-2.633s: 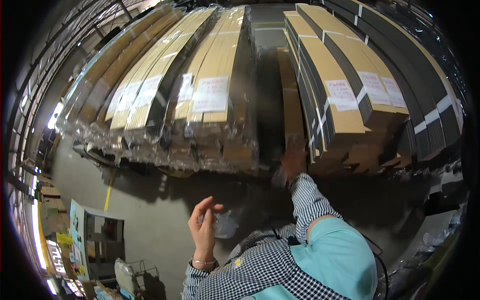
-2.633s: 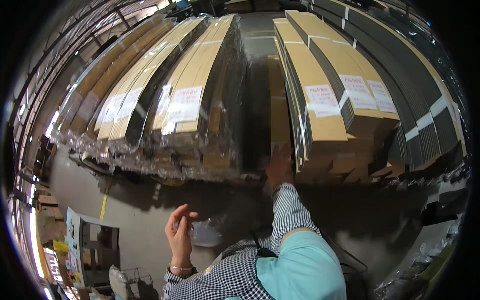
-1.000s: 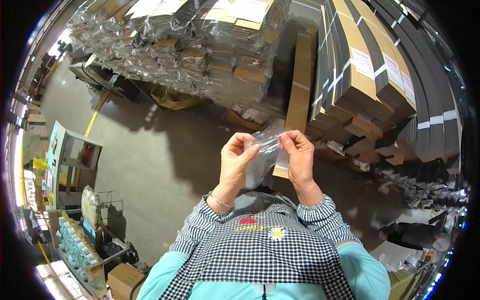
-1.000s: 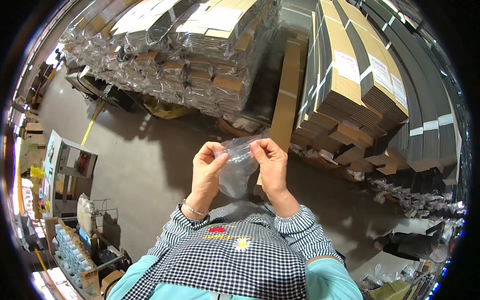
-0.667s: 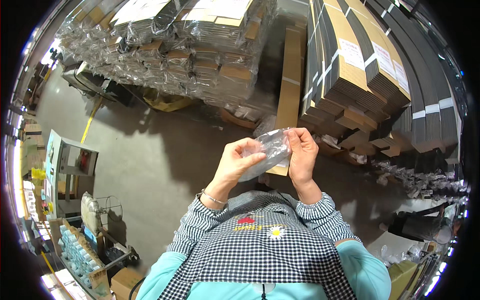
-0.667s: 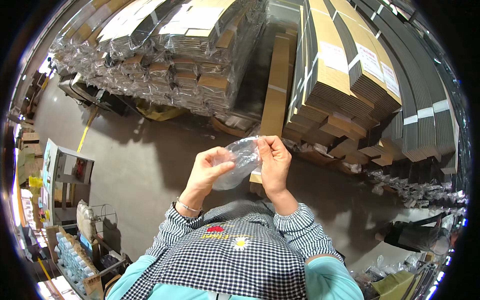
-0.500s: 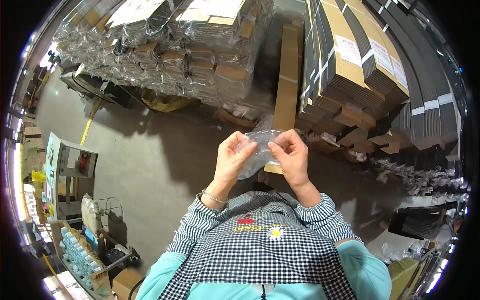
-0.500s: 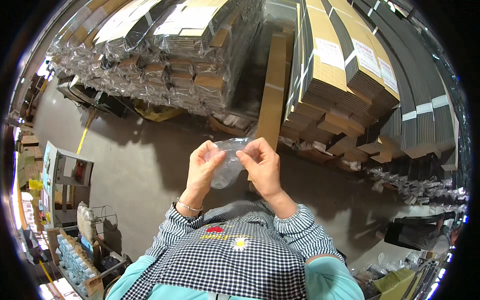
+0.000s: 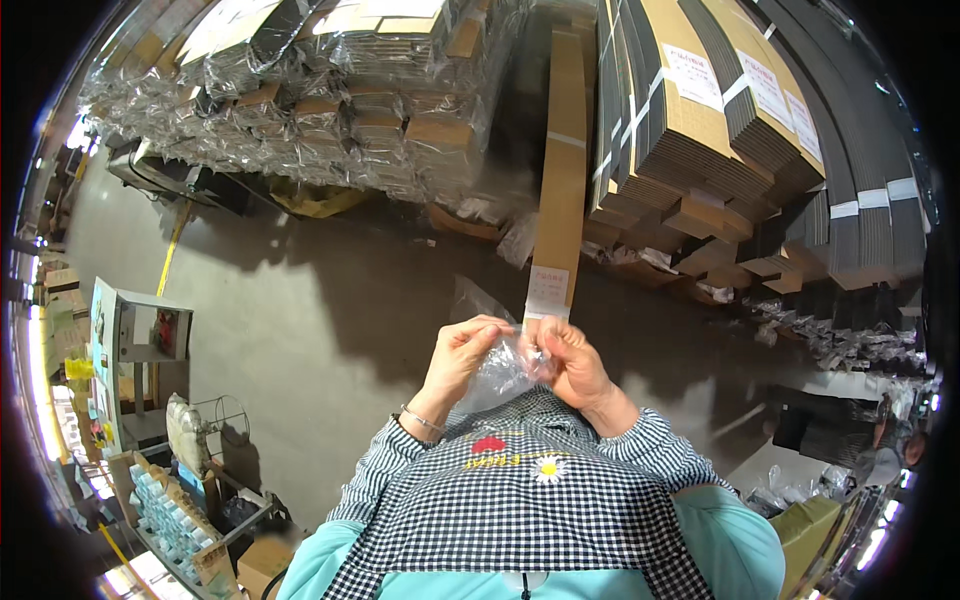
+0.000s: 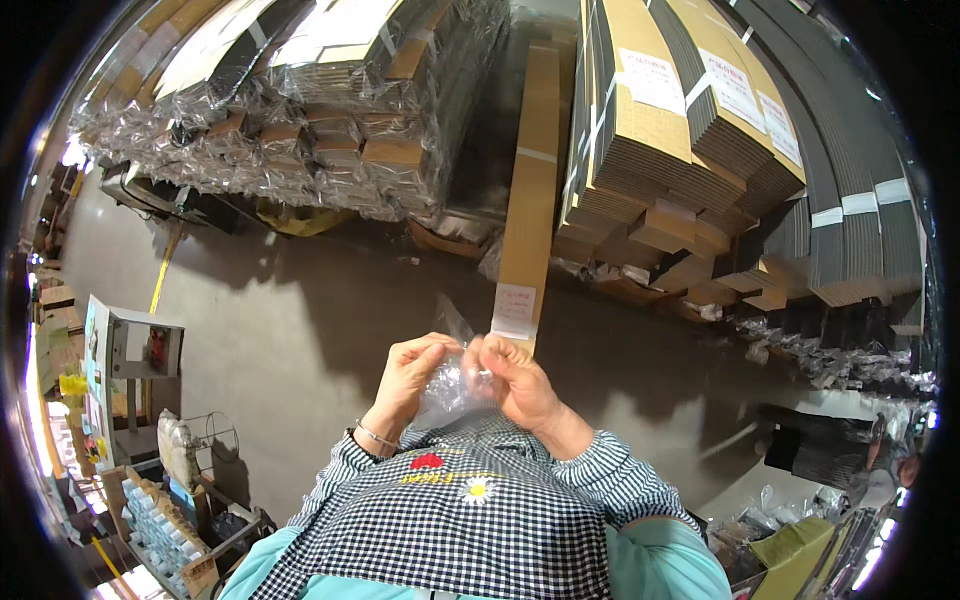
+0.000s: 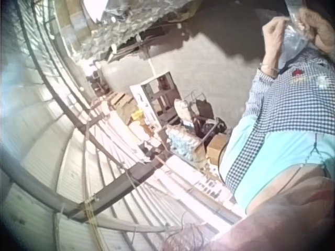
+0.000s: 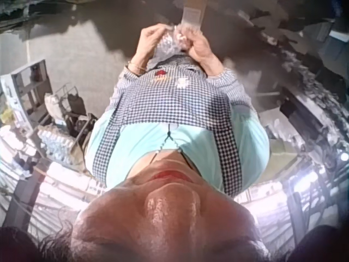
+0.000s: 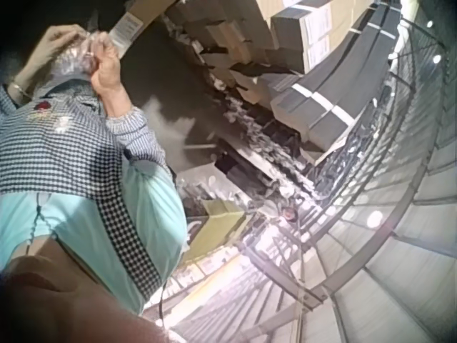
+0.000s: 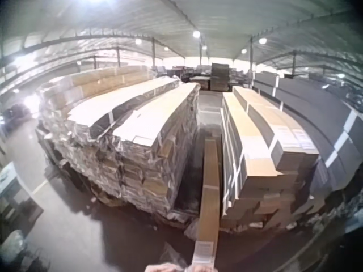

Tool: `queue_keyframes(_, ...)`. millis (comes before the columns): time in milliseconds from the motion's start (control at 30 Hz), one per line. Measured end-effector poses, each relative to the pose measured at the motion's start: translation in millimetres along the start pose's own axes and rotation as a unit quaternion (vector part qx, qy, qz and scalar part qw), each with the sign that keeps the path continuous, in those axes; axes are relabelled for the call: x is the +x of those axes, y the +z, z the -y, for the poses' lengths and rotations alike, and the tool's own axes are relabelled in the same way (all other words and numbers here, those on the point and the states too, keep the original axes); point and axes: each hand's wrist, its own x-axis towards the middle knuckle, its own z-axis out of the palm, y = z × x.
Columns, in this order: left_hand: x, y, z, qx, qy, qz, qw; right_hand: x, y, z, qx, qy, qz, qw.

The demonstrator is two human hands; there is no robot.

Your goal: Handling long boxed components and placing them into protective plastic bags.

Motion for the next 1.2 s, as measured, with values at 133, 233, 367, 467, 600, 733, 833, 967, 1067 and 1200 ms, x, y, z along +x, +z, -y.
queue_keyframes(133, -6.9, -11.8, -0.6, -0.247, -0.071, 0.157, 0.954, -16.9, -47.2, 5.5, 0.086, 0.108, 0.034, 0.99)
queue_keyframes(233, 9.7, -42.0, 20.1, 0.025, -0.164, 0.166, 0.972, -15.6, -109.9, 10.9, -0.037, -0.006, 0.052, 0.998)
queue_keyframes(367, 37.0, -56.2, 111.0, 0.551, 0.094, 0.273, 0.783, -23.7, -187.4, -15.2, -0.669, 0.121, 0.056, 0.731)
queue_keyframes(467, 55.8, -50.6, 178.5, 0.687, -0.009, 0.26, 0.679, -7.4, -229.1, -45.7, -0.801, 0.089, 0.059, 0.589)
queue_keyframes(600, 84.2, -43.0, 165.5, 0.673, 0.059, 0.238, 0.698, 13.1, -231.4, -33.4, -0.825, -0.025, 0.046, 0.563)
queue_keyframes(733, 95.4, -26.3, 88.1, 0.423, 0.06, 0.282, 0.859, 5.1, -211.7, -0.9, -0.629, -0.045, -0.012, 0.776)
queue_keyframes(833, 119.6, -42.8, 90.9, 0.284, -0.013, 0.322, 0.903, 13.7, -202.8, -5.9, -0.493, -0.051, -0.042, 0.867)
queue_keyframes(967, 146.5, -46.9, 129.7, 0.245, -0.14, 0.217, 0.934, 30.5, -213.0, -46.7, -0.484, -0.096, -0.3, 0.816)
queue_keyframes(1067, 151.6, -45.9, 155.9, 0.462, -0.042, 0.234, 0.855, 44.4, -224.6, -50.4, -0.646, -0.185, -0.303, 0.675)
queue_keyframes(1200, 174.1, -41.0, 166.5, 0.511, 0.052, 0.141, 0.846, 83.5, -215.8, -44.0, -0.652, -0.269, -0.32, 0.633)
